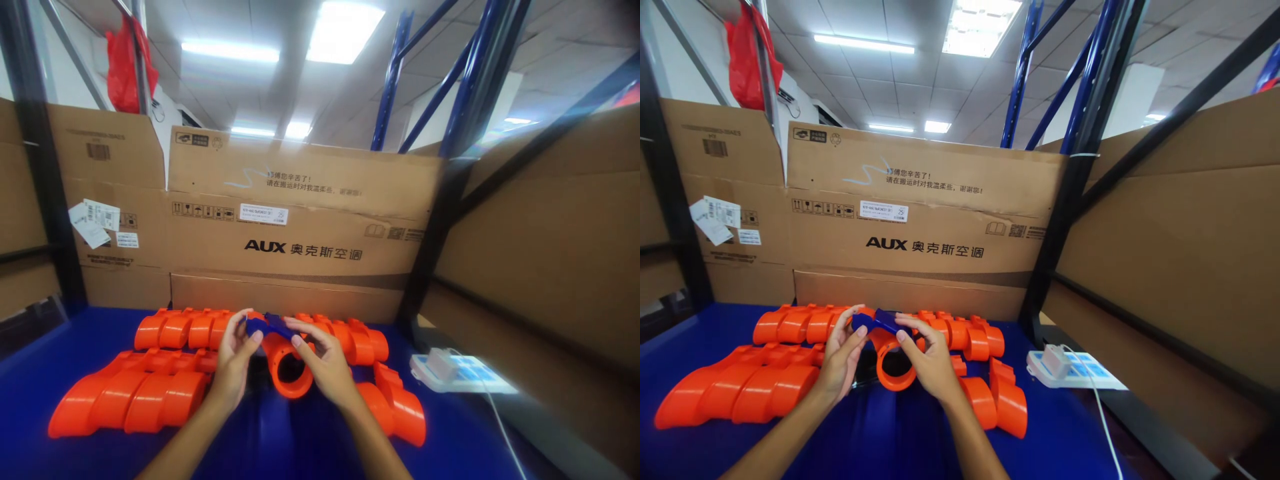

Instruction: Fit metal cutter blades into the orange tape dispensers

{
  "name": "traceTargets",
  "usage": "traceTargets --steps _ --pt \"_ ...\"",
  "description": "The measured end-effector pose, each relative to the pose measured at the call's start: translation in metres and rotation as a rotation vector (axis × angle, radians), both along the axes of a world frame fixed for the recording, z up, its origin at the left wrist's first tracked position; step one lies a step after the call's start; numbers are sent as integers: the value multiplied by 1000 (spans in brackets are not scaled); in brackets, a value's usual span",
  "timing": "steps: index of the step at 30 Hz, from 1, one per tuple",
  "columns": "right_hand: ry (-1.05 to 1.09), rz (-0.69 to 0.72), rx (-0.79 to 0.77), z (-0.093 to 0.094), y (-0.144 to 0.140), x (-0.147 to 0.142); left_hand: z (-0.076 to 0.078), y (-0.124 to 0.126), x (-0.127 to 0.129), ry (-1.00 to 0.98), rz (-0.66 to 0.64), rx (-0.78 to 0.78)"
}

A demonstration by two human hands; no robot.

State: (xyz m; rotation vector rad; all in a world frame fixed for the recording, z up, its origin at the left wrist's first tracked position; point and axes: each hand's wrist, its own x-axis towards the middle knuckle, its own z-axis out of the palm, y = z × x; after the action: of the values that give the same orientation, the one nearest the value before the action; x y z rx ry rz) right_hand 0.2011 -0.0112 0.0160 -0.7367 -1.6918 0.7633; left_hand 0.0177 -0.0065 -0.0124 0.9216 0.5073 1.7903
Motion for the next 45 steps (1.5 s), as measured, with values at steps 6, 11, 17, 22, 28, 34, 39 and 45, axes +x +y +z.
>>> traceTargets --steps 6,11,17,22,28,34,39,45 --pt "-20 15 6 0 -2 -2 -3 1 -1 5 -10 32" --pt "-105 18 95 2 -6 -1 -3 -4 -1 -9 -103 88" --pt "-349 -184 314 9 -13 4 0 -4 0 9 -142 47" --pt "-456 -184 428 7 -13 3 -2 2 0 66 -39 -37" --pt "-509 -175 463 4 -10 4 -3 3 -2 77 -6 -44" --pt "-525 -167 486 9 -15 5 5 -5 -1 81 29 -23" --pt "-507 -171 478 19 -21 5 12 -7 1 86 81 26" --pt "-520 -160 496 20 -15 6 14 -2 0 144 147 69"
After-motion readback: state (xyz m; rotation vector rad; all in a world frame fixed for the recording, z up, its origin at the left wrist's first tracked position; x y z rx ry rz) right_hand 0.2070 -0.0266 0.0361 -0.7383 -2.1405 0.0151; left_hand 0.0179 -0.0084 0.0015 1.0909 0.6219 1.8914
